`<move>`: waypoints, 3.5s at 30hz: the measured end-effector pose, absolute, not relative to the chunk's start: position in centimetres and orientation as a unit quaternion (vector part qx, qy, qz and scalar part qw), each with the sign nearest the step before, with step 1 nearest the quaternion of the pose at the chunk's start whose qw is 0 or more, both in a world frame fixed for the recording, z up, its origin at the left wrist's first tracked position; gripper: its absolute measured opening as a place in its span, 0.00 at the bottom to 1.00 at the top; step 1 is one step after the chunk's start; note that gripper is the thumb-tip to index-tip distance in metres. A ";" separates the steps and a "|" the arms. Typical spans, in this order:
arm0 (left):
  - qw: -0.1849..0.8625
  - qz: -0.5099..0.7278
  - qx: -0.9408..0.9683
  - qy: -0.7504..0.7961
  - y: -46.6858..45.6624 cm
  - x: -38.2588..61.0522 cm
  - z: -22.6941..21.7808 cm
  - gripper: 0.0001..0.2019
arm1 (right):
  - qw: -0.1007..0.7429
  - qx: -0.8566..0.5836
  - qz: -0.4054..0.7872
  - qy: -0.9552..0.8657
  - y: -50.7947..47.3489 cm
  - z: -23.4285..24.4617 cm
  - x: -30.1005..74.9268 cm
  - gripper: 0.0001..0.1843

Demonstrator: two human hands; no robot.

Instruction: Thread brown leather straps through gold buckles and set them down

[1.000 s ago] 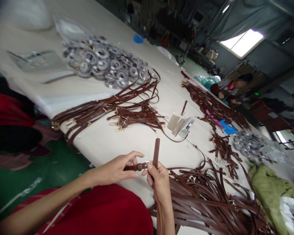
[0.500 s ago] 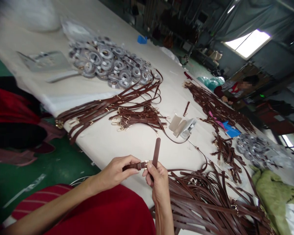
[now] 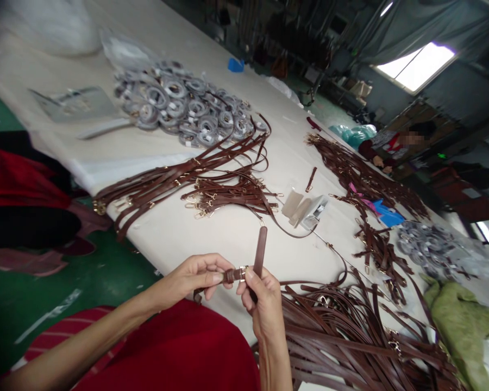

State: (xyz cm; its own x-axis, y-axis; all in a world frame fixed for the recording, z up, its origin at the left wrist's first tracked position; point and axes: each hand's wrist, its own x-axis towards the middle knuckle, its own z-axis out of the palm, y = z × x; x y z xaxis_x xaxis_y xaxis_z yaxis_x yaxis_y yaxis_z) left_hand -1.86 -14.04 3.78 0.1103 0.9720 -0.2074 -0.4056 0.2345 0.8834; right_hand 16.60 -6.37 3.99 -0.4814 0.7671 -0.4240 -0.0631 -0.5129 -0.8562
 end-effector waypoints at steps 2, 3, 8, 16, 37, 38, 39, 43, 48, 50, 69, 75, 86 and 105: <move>0.670 0.510 0.344 0.416 -14.0 -2.1 3.6 0.20 | 0.283 -0.434 0.754 -0.405 -6.3 4.1 16.6 0.19; 0.673 0.502 0.350 0.416 -14.0 -2.2 3.5 0.21 | 0.290 -0.439 0.750 -0.400 -6.3 4.1 16.6 0.19; 0.690 0.451 0.371 0.428 -13.7 -3.7 2.7 0.21 | 0.287 -0.447 0.741 -0.411 -6.1 4.2 16.8 0.18; 0.710 0.428 0.349 0.437 -14.4 -6.4 2.5 0.19 | 0.304 -0.462 0.714 -0.429 -4.8 3.6 18.4 0.19; 0.717 0.358 0.392 0.453 -14.1 -6.5 2.9 0.20 | 0.282 -0.483 0.710 -0.428 -5.3 2.8 17.2 0.20; 0.720 0.347 0.395 0.453 -13.8 -6.4 2.7 0.19 | 0.289 -0.491 0.708 -0.418 -5.2 2.7 17.3 0.20; 0.724 0.339 0.394 0.453 -13.5 -6.4 2.4 0.19 | 0.297 -0.501 0.704 -0.406 -5.1 2.5 17.5 0.21; 0.745 0.319 0.377 0.449 -13.1 -7.3 1.4 0.20 | 0.330 -0.531 0.690 -0.366 -4.3 2.2 18.5 0.23; 0.774 0.296 0.358 0.430 -13.5 -8.3 0.5 0.22 | 0.326 -0.543 0.678 -0.373 -3.9 2.1 19.1 0.24; 0.781 0.286 0.353 0.428 -13.7 -8.4 0.3 0.22 | 0.325 -0.547 0.671 -0.380 -3.8 1.9 19.2 0.24; 0.496 0.428 0.509 0.558 -12.8 -1.7 3.7 0.20 | 0.272 -0.455 0.707 -0.468 -6.4 2.6 15.0 0.22; 0.449 0.466 0.504 0.572 -12.8 -2.0 3.9 0.14 | 0.267 -0.435 0.694 -0.507 -6.7 4.1 15.3 0.23; 0.589 0.667 0.220 0.400 -12.9 -3.2 5.2 0.18 | 0.219 -0.420 0.772 -0.424 -8.3 6.3 17.7 0.22; 0.633 0.745 0.094 0.187 -10.6 -7.1 7.3 0.11 | 0.225 -0.416 0.756 -0.452 -7.3 8.9 17.1 0.18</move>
State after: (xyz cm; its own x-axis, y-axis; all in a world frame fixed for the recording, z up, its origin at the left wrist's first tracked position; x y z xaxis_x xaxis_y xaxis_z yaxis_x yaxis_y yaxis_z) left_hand -7.14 -10.59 7.30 -0.1803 0.9787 -0.0978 -0.9086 -0.1276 0.3978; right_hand 17.11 -7.32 8.90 -0.5523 0.7159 -0.4271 0.0365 -0.4910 -0.8704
